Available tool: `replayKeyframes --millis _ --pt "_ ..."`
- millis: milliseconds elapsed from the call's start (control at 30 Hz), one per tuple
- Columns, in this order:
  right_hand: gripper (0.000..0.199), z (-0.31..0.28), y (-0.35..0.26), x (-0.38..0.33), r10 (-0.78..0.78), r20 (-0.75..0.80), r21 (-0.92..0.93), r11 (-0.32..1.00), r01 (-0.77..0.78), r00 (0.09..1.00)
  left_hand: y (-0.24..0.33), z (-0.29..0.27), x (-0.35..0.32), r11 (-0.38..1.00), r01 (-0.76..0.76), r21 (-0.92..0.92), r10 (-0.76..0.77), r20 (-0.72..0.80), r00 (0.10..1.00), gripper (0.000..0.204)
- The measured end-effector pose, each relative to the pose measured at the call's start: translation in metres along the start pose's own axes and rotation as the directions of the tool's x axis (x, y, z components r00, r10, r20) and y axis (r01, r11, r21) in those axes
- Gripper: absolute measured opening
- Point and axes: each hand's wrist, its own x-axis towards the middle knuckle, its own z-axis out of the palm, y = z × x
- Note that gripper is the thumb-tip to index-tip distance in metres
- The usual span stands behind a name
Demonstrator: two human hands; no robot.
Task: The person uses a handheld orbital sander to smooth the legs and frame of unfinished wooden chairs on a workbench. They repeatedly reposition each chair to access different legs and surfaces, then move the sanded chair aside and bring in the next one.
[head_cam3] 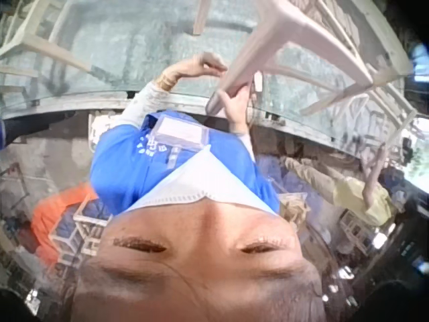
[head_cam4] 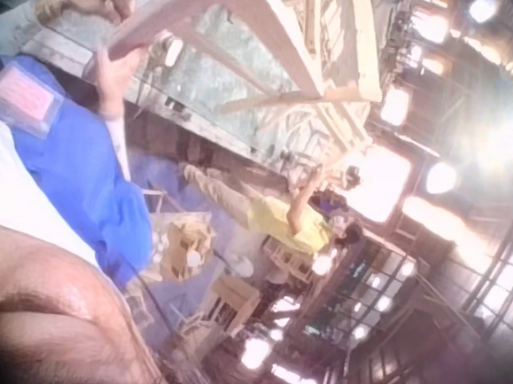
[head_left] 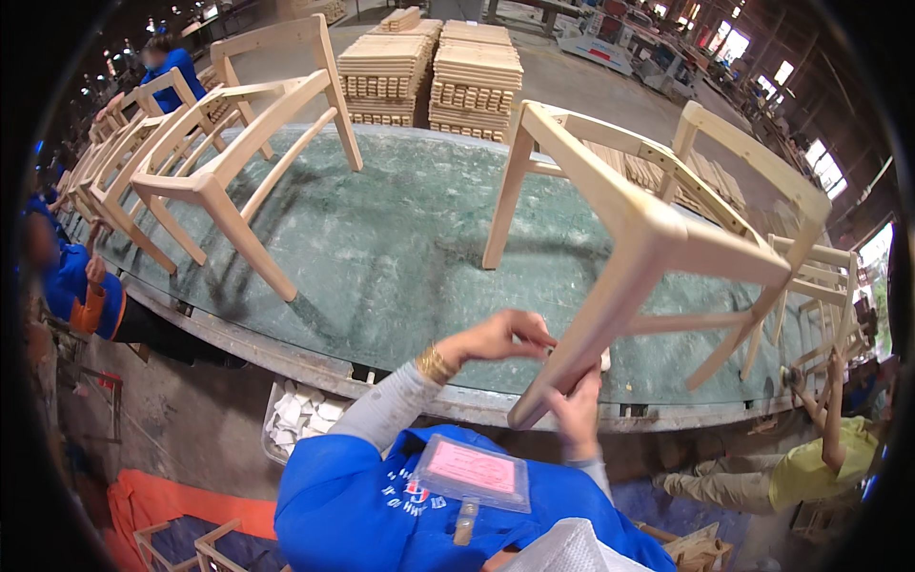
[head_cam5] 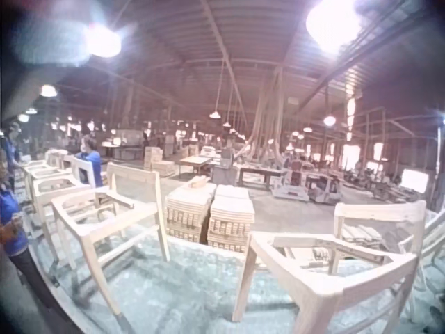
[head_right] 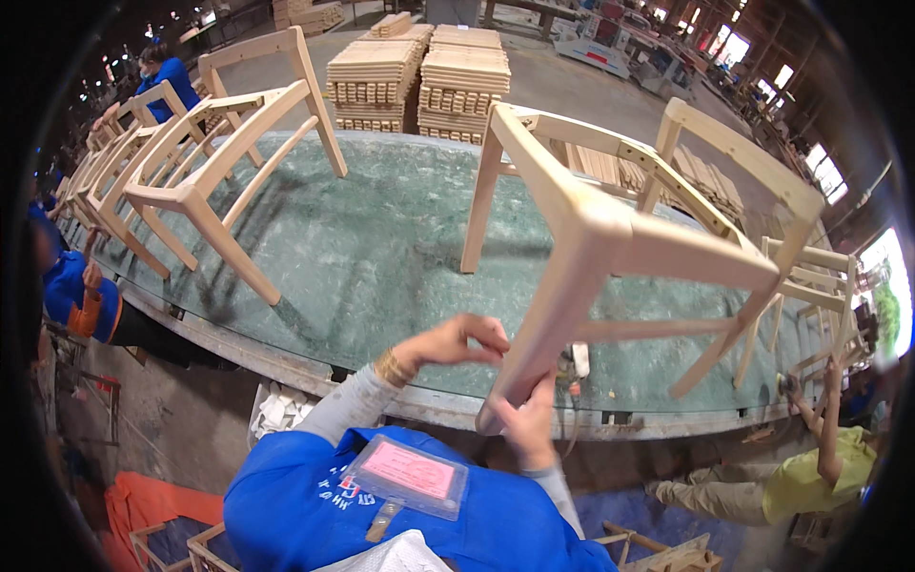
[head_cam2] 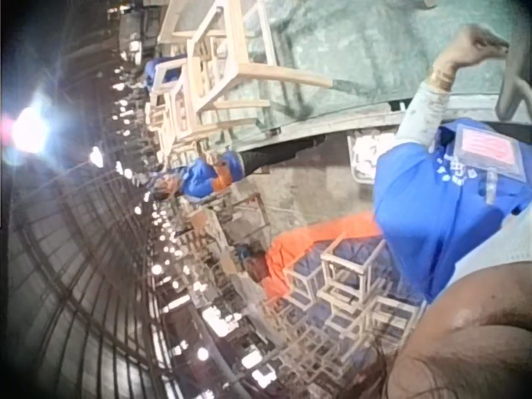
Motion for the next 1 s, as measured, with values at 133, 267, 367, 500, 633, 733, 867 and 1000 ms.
replayKeyframes --millis 133,267,367,500,633,733,867,1000 --pt "0.067 0.011 0.014 -0.034 -0.065 -0.225 -0.240 0.971 0.010 0.972 -0.089 -0.078 0.046 0.991 0.009 -0.130 -0.080 -0.549 0.832 0.019" --pt "0.051 -0.028 0.003 -0.028 -0.248 -0.178 -0.266 0.944 0.196 0.952 -0.159 -0.138 0.107 0.879 0.251 0.406 0.257 -0.846 0.468 0.047" --pt "0.049 -0.071 -0.032 -0.022 -0.259 -0.233 -0.103 0.965 0.241 0.937 -0.153 -0.133 0.151 0.979 0.178 0.096 -0.074 -0.652 0.755 0.048" --pt "0.035 -0.123 -0.086 -0.008 -0.140 -0.524 -0.002 0.987 0.163 0.840 -0.118 -0.095 0.165 0.978 0.205 -0.039 -0.199 -0.467 0.862 0.030" --pt "0.041 -0.214 -0.120 0.009 -0.136 -0.340 0.141 0.971 0.193 0.931 -0.042 -0.074 0.146 0.995 -0.030 -0.093 -0.019 -0.489 0.872 0.023" --pt "0.046 -0.261 -0.116 0.039 -0.095 -0.218 0.242 0.959 0.148 0.971 0.015 -0.051 0.120 1.000 0.024 0.009 -0.014 -0.563 0.827 0.025" --pt "0.048 -0.295 -0.135 0.099 -0.085 0.015 0.204 0.976 0.080 0.996 0.047 -0.011 0.075 0.993 0.099 0.067 -0.021 -0.716 0.698 0.030" --pt "0.048 -0.328 -0.148 0.162 0.009 0.166 0.188 0.981 -0.041 0.986 0.082 0.042 0.057 0.992 0.098 0.074 -0.007 -0.762 0.647 0.041"
